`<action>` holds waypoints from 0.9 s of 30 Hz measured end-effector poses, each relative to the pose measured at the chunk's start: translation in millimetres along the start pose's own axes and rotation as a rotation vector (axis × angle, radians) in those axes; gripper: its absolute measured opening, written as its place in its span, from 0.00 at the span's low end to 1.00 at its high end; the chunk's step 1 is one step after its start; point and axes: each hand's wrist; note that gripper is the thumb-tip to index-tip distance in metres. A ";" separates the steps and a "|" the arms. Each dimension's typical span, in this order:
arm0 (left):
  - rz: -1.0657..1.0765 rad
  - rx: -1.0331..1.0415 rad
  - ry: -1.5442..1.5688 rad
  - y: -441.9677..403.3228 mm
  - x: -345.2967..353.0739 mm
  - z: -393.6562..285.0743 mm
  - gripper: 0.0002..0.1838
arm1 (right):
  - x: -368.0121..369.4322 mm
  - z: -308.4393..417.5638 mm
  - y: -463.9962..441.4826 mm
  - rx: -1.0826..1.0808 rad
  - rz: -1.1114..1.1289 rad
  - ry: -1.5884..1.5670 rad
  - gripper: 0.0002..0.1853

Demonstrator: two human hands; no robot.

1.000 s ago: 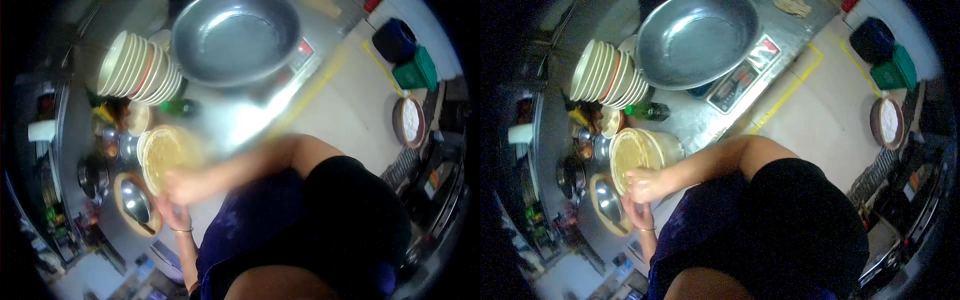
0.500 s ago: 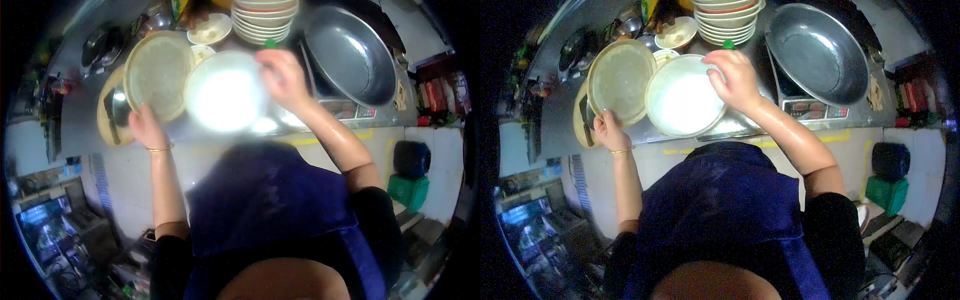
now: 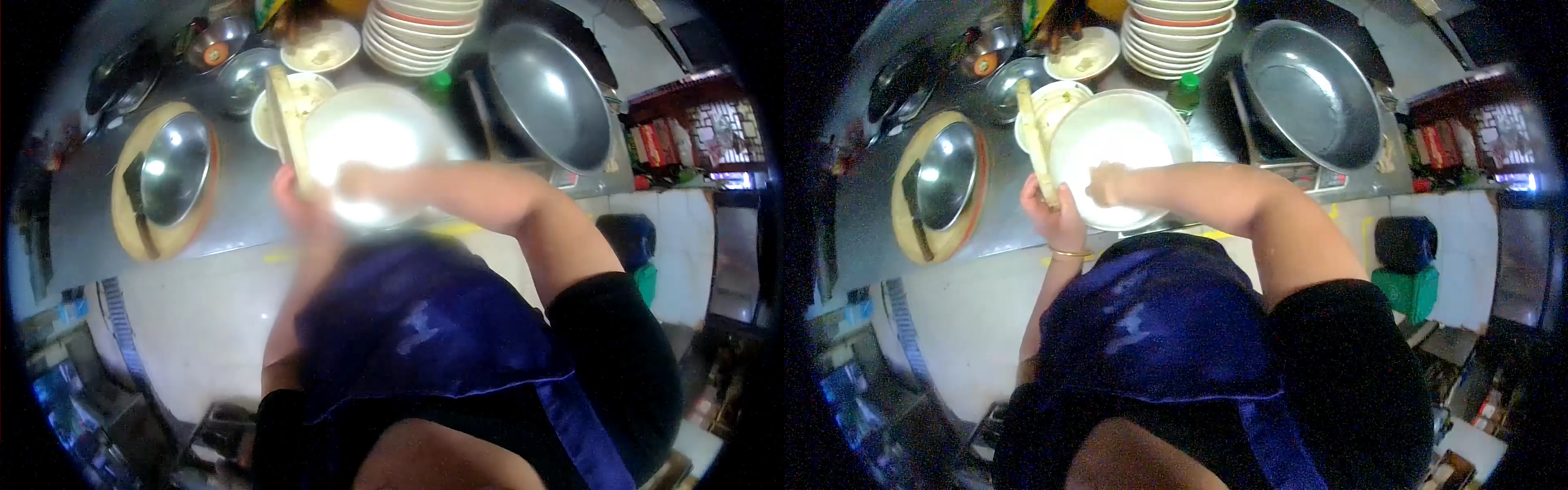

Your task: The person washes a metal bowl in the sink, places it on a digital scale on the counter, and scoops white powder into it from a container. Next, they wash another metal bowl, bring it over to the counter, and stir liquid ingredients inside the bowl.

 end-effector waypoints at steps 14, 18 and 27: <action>0.039 -0.122 0.222 -1.5 19.1 -13.0 0.25 | 24.2 -8.8 9.0 0.153 -0.017 -0.693 0.22; 0.075 -0.060 0.184 -6.3 21.1 -7.2 0.23 | 1.3 -34.2 24.3 0.151 -0.061 -1.487 0.17; -0.124 -0.226 0.162 0.2 5.2 -16.0 0.19 | -6.3 -53.1 111.8 -0.278 -1.226 -1.043 0.10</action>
Point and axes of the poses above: each hand's wrist, its own y-axis away from the middle knuckle, its own x-axis out of the palm, z = x × y, and after that the axes turned 12 degrees about y, right-handed
